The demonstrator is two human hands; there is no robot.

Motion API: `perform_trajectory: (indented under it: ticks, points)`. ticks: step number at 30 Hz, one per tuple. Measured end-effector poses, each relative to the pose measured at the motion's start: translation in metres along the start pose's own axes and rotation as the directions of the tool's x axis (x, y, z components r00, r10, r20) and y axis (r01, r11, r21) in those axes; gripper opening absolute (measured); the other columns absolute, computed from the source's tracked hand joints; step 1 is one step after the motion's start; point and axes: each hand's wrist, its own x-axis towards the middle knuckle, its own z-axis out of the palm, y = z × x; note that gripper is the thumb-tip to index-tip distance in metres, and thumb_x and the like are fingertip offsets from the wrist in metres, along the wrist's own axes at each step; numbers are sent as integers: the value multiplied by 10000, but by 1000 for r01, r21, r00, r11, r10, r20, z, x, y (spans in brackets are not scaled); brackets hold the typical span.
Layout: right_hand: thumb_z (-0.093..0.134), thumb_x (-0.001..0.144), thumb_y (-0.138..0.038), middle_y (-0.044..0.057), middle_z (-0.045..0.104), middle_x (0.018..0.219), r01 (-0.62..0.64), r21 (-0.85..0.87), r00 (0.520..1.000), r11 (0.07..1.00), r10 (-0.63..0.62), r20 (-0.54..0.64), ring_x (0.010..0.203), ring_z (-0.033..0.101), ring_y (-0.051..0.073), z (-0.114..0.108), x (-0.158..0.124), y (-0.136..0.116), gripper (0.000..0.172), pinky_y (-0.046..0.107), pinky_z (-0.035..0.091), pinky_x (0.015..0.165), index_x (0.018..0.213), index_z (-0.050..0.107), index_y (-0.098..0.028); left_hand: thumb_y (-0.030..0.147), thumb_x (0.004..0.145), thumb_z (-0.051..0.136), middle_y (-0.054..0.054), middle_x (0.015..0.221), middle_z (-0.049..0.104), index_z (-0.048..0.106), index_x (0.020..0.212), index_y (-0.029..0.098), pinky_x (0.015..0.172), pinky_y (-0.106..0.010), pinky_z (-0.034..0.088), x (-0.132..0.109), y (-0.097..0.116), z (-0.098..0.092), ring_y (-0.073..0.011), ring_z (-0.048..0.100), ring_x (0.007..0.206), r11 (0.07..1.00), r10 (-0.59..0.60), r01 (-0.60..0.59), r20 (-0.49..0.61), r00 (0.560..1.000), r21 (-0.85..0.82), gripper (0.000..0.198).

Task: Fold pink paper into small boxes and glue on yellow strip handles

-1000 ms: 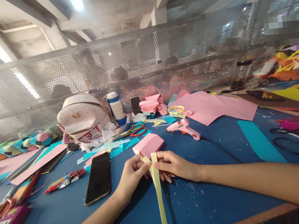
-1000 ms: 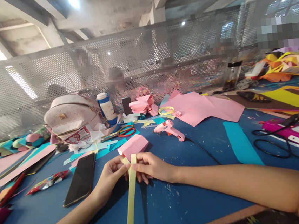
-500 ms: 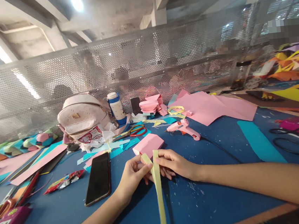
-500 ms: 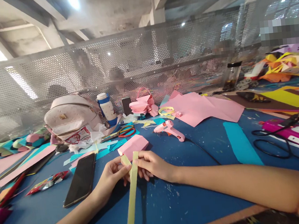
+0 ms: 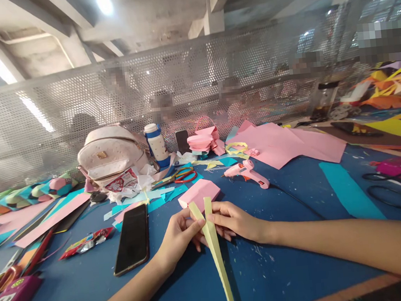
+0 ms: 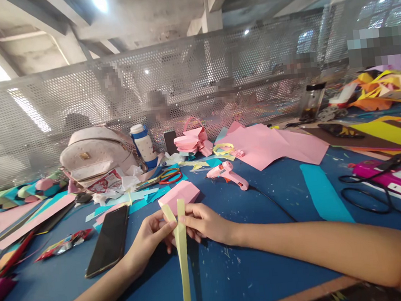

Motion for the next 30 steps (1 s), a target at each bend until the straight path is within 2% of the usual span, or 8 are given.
perform_trajectory:
  ticks: [5, 7, 10, 13, 15, 20, 26, 30]
  points:
    - [561, 892, -523, -64, 512, 537, 11, -14, 999, 1000, -12, -51, 391, 421, 57, 0, 0, 2, 372, 163, 331, 368, 875, 545, -152, 483, 834, 670, -111, 741, 749, 583, 964, 118, 534, -228, 542, -2, 3, 2, -171, 703, 576, 999, -31, 32, 19, 999, -10, 397]
    - [547, 903, -526, -59, 529, 545, 5, -3, 999, 1000, -5, -39, 398, 429, 60, 0, 0, 2, 370, 165, 328, 376, 875, 533, -157, 488, 821, 682, -126, 720, 749, 638, 913, 90, 552, -219, 535, 0, 3, 1, -165, 698, 579, 999, -38, 36, 63, 997, 30, 411]
    - [508, 933, -512, -16, 605, 618, -6, 15, 999, 1000, 6, 52, 445, 463, 64, 1, -2, -2, 367, 168, 341, 409, 876, 546, -151, 509, 810, 682, -135, 647, 732, 670, 792, 66, 524, -200, 508, 1, 2, -1, -156, 678, 542, 997, -39, 33, 84, 996, 76, 444]
    - [482, 944, -510, 30, 656, 703, 13, 8, 994, 1000, -14, 104, 501, 515, 81, 2, -2, -7, 393, 177, 354, 426, 903, 588, -135, 490, 830, 666, -110, 649, 727, 641, 898, 81, 490, -199, 490, 0, 1, -1, -169, 687, 554, 999, -28, 24, 79, 997, 45, 416]
    - [502, 932, -514, 26, 646, 682, 27, -14, 997, 1000, -26, 73, 481, 501, 79, 3, -2, -8, 402, 180, 354, 419, 905, 606, -127, 457, 846, 659, -81, 635, 712, 614, 915, 97, 464, -188, 467, -1, 1, -1, -160, 680, 533, 1000, -12, 10, 78, 997, 27, 369]
    - [563, 889, -532, -19, 582, 617, 17, -51, 999, 999, -19, -46, 405, 429, 57, 1, -2, -4, 397, 178, 352, 386, 873, 593, -137, 455, 844, 657, -3, 553, 631, 582, 849, 118, 363, -161, 349, -2, 1, -1, -82, 533, 339, 1000, -11, 11, 32, 999, 11, 345]
    - [552, 905, -526, -31, 559, 613, 53, -59, 997, 997, -56, -49, 420, 424, 52, 0, -1, 0, 383, 166, 333, 389, 865, 576, -146, 493, 819, 668, 13, 624, 562, 618, 825, 108, 356, -154, 238, 0, -1, -2, -12, 365, 364, 990, -12, -6, 122, 992, 141, 388]
    - [559, 904, -517, -38, 541, 612, 31, -69, 999, 997, -32, -24, 415, 423, 49, 0, -1, 0, 384, 166, 328, 389, 915, 590, -134, 490, 848, 636, 23, 619, 519, 632, 926, 109, 383, -159, 268, -2, 1, 0, -28, 354, 408, 991, 3, -14, 84, 996, 130, 389]
